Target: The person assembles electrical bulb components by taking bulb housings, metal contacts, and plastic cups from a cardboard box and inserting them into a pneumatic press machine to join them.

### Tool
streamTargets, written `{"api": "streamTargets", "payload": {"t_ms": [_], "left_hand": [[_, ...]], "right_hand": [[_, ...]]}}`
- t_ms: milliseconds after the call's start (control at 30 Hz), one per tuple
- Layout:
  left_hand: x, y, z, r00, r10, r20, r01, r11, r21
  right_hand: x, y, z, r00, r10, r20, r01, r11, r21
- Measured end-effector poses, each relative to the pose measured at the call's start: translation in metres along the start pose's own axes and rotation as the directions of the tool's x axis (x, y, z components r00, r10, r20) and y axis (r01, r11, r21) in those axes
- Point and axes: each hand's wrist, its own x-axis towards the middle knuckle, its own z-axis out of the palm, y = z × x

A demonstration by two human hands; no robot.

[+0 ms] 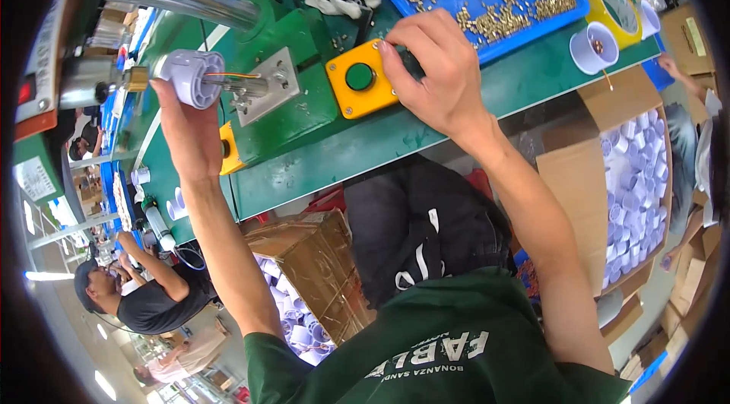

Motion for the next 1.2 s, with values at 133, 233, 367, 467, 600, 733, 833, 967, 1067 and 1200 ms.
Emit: {"api": "streamTargets", "payload": {"t_ms": [133,233,367,467,600,733,833,967,1067,1200], "left_hand": [[0.002,0.003,0.001,0.999,0.025,-0.031,-0.023,0.999,0.047],[-0.001,0.005,0.005,0.999,0.037,-0.038,-0.033,0.995,0.089],[-0.002,0.006,0.006,0.996,0.070,-0.056,-0.063,0.990,0.127],[0.000,0.007,-0.002,0.994,0.103,-0.025,-0.096,0.976,0.194],[-0.001,0.007,-0.010,0.966,0.250,0.061,-0.255,0.907,0.336],[-0.011,0.006,0.005,0.920,0.305,0.244,-0.390,0.682,0.619],[-0.019,-0.012,0.001,0.924,0.356,0.142,-0.377,0.775,0.508],[-0.052,-0.048,-0.031,0.843,0.529,0.096,-0.352,0.408,0.842],[-0.086,-0.062,-0.051,0.823,0.544,0.165,-0.333,0.226,0.916],[-0.103,-0.073,-0.048,0.775,0.616,0.139,-0.317,0.190,0.929]], "right_hand": [[-0.001,0.000,0.001,1.000,0.006,-0.012,-0.007,1.000,-0.016],[-0.002,0.001,0.001,1.000,0.002,-0.018,-0.002,1.000,-0.027],[-0.004,0.003,0.002,1.000,-0.012,-0.026,0.011,1.000,-0.029],[-0.003,0.003,0.000,0.999,-0.021,-0.024,0.020,0.999,-0.035],[-0.003,0.004,0.000,0.999,-0.041,-0.019,0.041,0.999,-0.022],[-0.002,-0.002,-0.004,0.998,-0.063,0.004,0.062,0.997,0.040],[-0.002,-0.008,-0.008,0.991,-0.099,0.095,0.087,0.989,0.123],[-0.006,-0.007,-0.006,0.966,-0.203,0.158,0.183,0.974,0.134],[-0.007,-0.009,-0.005,0.967,-0.197,0.160,0.175,0.974,0.145],[-0.004,-0.011,-0.008,0.960,-0.215,0.179,0.192,0.972,0.139]]}}
